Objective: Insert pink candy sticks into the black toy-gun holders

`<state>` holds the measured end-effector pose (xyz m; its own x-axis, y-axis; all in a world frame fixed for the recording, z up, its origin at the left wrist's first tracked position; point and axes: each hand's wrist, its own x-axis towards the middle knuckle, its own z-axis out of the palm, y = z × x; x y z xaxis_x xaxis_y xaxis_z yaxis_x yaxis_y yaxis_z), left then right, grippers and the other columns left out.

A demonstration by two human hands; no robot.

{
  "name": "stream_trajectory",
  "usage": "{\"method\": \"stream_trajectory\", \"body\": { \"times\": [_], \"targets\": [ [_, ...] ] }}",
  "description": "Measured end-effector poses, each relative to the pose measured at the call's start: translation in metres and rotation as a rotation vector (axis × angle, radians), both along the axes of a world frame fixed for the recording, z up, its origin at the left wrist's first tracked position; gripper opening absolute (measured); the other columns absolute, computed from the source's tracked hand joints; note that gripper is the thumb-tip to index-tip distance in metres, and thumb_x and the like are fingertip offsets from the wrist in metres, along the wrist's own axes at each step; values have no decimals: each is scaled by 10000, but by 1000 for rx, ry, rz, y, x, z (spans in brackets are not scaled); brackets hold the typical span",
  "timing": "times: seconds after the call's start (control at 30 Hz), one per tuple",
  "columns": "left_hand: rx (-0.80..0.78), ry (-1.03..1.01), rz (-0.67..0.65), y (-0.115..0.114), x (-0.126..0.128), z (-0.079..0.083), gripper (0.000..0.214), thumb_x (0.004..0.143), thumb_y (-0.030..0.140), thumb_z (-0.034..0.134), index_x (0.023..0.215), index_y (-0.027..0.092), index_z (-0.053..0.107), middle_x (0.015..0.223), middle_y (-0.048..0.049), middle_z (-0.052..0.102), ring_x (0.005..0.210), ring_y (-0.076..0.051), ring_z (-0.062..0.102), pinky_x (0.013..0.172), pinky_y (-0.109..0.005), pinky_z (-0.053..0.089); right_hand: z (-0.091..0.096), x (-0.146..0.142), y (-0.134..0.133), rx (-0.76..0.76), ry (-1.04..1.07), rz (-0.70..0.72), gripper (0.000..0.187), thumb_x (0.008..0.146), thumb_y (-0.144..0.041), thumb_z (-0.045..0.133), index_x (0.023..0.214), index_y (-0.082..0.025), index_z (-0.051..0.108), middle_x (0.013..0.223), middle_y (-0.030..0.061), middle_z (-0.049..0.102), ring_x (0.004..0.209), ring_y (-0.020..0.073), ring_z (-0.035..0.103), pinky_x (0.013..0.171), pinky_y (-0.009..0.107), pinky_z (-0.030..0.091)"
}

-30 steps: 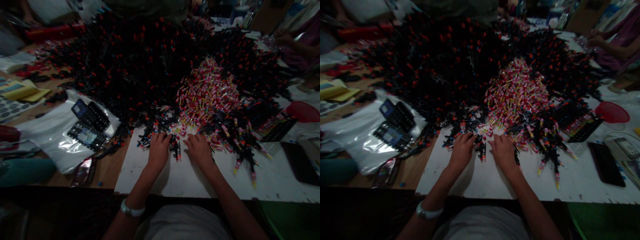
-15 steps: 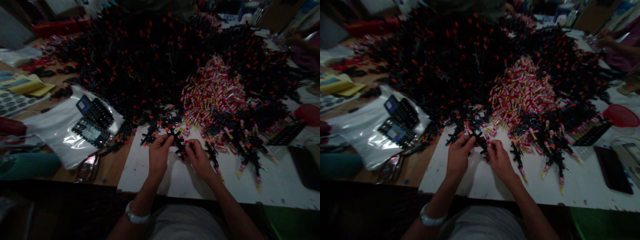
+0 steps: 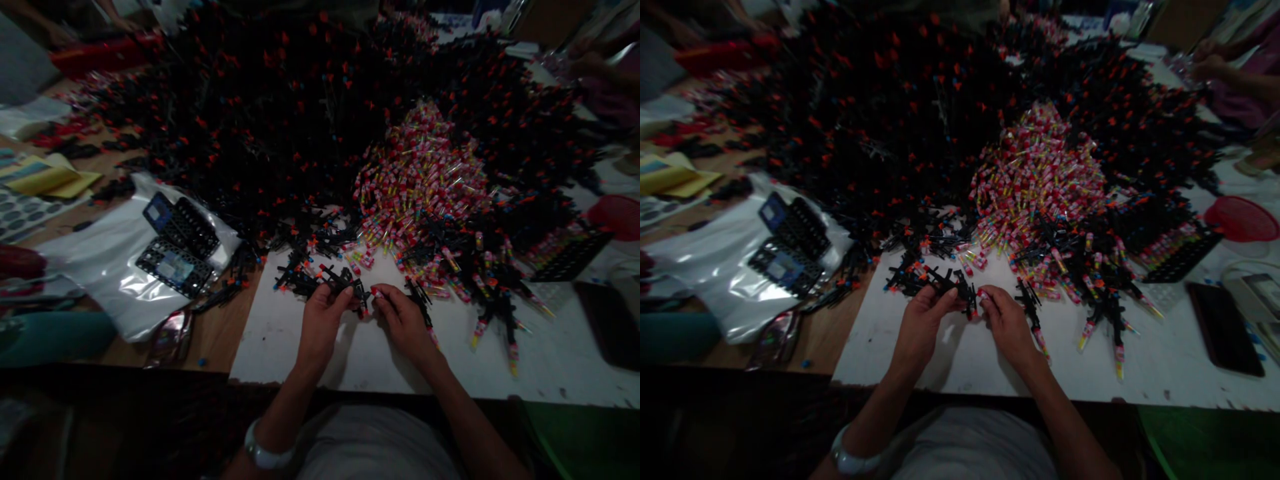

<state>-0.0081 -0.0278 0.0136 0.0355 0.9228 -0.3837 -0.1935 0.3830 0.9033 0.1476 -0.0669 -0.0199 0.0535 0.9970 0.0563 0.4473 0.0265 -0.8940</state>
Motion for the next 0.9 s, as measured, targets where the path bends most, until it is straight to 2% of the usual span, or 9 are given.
{"method": "stream_trajectory", "body": {
  "times": [0.23,0.4,0.53,0.63,0.73,0.8,0.9],
  "targets": [
    [5,-53,-15,-1,5,-1,302,730,342,696,930,135,603,809,-32,701,689,-158,661,683,-329,567,-2,1,1,-16,23,24,292,946,-315,403,1146,-189,574,953,64,655,741,152,620,685,264,515],
    [44,-43,-2,-2,6,-3,271,733,340,696,883,141,590,791,-19,698,675,-147,657,700,-324,564,-2,5,3,48,-18,117,282,950,-259,397,1150,-190,584,1065,80,651,964,178,615,847,303,493],
    [51,-41,31,-8,8,-5,251,740,343,690,865,150,589,761,-7,695,643,-144,654,670,-311,553,5,3,2,72,-97,188,290,969,-256,356,1158,-185,565,1068,81,646,984,172,608,860,294,482],
    [32,-24,61,-13,10,-4,248,735,352,693,853,155,598,731,2,686,637,-133,642,655,-277,529,9,-4,-1,116,-345,126,318,961,-347,390,1147,-145,551,999,109,646,911,205,615,782,304,487],
    [33,-11,70,-15,11,-3,245,738,350,689,867,154,619,743,4,677,666,-125,627,673,-254,507,4,-11,-4,195,-533,33,356,957,-417,391,1008,-129,594,833,100,661,744,199,623,646,275,458],
    [34,-14,56,-16,12,-3,242,743,348,683,880,157,626,769,1,678,689,-125,619,687,-250,498,-2,-15,-6,212,-558,22,383,976,-413,341,915,-142,605,725,72,652,645,172,608,581,251,418],
    [31,-3,33,-17,15,-5,214,757,344,666,851,158,615,765,-2,668,700,-124,606,678,-239,482,-8,-19,-9,144,-514,50,397,985,-415,325,844,-162,596,654,32,633,560,144,582,528,235,379]
  ]
}}
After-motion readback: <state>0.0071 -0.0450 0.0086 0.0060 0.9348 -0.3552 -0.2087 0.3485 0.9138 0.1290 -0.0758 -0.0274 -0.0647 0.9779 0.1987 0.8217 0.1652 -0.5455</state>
